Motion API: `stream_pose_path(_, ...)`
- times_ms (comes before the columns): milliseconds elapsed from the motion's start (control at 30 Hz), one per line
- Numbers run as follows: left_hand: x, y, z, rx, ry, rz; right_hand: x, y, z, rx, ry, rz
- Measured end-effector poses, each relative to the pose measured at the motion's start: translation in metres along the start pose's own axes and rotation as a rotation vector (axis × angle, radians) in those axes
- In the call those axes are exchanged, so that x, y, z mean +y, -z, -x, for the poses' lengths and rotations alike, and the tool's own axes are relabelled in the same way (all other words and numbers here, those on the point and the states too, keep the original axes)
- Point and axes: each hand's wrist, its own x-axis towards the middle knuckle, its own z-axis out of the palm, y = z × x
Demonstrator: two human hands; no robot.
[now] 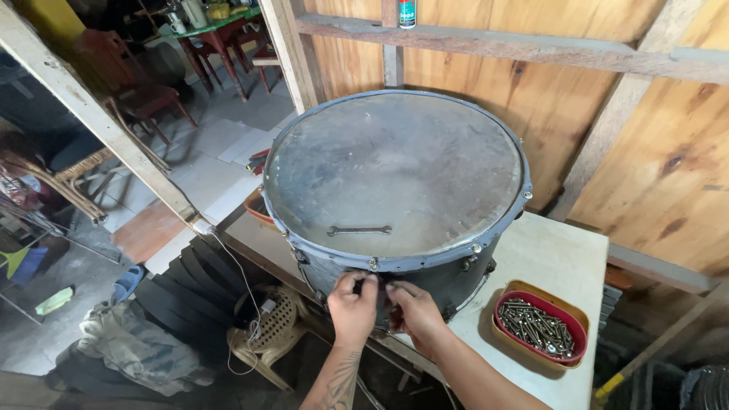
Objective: Adjusting the tension rods on a drum using a small wrench at a repair bench.
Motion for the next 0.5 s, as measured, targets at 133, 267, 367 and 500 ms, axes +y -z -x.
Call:
stream_pose_path(133,0.027,0.003,-0.002,-0.005,-0.134,-0.123,0.007,-0.007,-0.02,0.047,-0.058,-0.138)
stream_pose_path(267,0.022,0.0,-0.001,0.005,-0.158,-0.189,0.004,-0.003,-0.02,-0.033,-0.136,-0.125)
stream_pose_path(367,0.02,-0.003,-0.001,0.017,-0.143,-0.203,0.003,-0.004,-0.021,-0.037,-0.147,-0.13)
stream_pose_path(500,0.014,-0.006,-0.002,0.005,-0.002,-0.23,0.014,-0.005,-0.035,-0.024,-0.184,-0.231)
